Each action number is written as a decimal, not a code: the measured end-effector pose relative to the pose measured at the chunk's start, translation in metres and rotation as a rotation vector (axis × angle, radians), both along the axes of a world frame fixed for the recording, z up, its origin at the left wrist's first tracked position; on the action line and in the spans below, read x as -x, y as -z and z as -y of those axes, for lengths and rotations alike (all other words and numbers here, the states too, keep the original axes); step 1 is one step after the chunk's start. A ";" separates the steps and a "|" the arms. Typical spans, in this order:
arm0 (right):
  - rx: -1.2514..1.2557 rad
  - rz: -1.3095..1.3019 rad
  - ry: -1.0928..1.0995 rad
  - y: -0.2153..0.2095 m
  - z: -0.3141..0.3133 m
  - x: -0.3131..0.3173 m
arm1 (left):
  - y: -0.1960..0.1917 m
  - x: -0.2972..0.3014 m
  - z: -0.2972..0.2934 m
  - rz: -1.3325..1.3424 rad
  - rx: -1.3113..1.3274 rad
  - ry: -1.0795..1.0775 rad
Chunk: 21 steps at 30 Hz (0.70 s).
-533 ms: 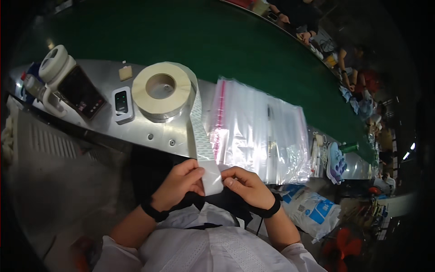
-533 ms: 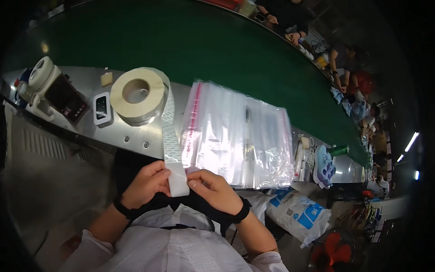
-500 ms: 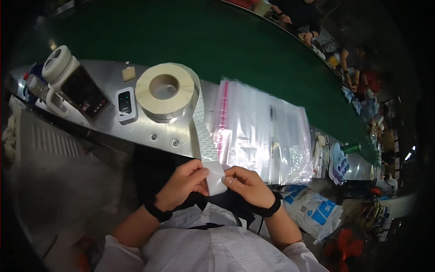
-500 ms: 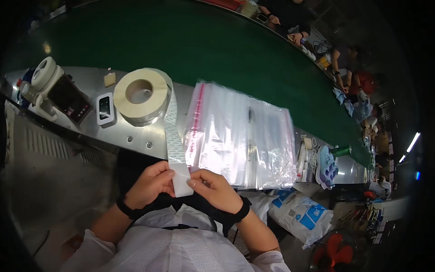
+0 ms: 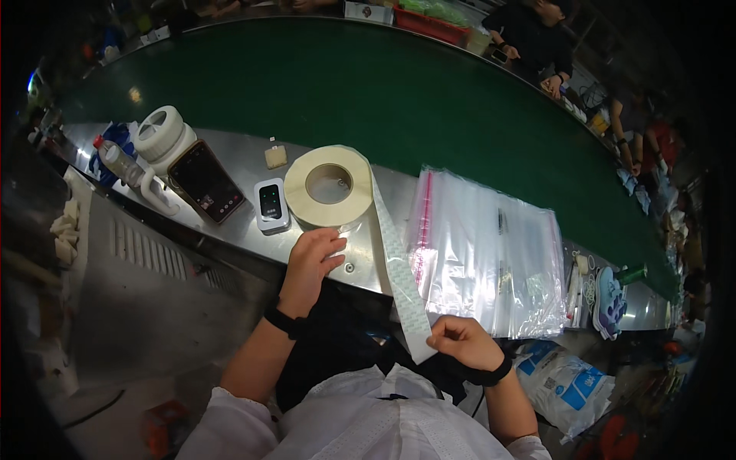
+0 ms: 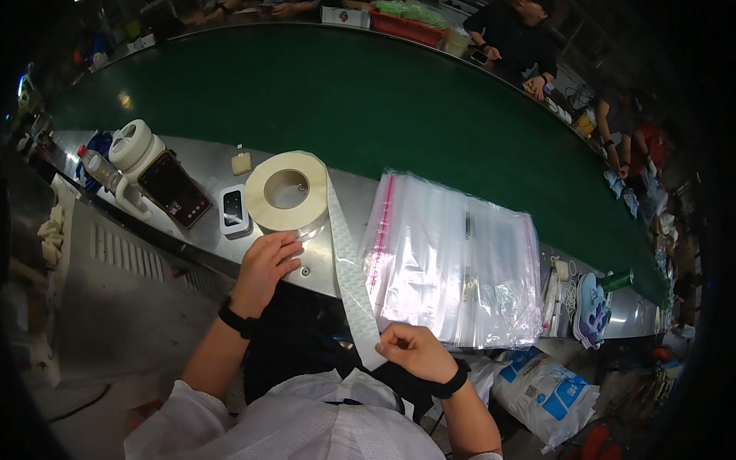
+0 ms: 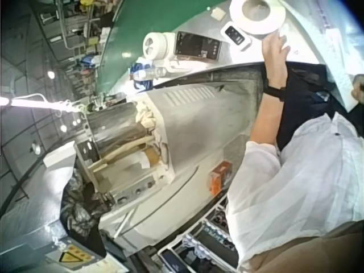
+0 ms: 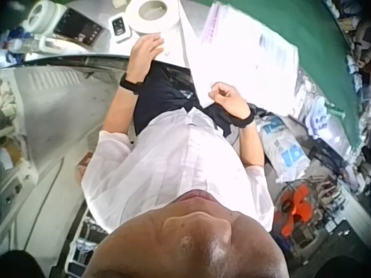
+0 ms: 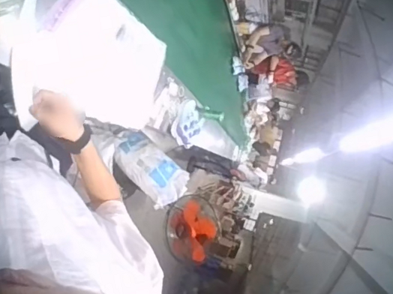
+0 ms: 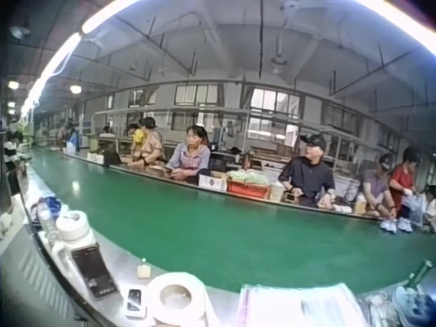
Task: The person picks up a pair of light blue sneakers and places them into a clear plastic bag. They then tear off a strip of adhesive labels from a roll and apply them to the outside of the bag. The person repeats this process with multiple pairs of shoes and bags on a factory assembly line.
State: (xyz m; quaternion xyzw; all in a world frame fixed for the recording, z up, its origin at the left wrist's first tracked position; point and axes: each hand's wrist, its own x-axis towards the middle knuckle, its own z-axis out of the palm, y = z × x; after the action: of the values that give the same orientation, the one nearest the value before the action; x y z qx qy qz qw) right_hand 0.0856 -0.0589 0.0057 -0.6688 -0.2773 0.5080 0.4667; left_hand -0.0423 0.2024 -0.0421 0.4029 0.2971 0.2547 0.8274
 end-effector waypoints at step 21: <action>-0.260 0.590 0.096 0.001 -0.042 0.021 | -0.033 0.014 0.083 -0.239 -0.620 0.496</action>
State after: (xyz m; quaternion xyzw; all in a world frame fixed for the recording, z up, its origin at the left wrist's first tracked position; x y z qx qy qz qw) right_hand 0.0645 -0.0174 0.0043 -0.7343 -0.4313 0.2300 0.4710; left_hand -0.0568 0.1193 -0.0088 0.7191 0.1943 0.0764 0.6628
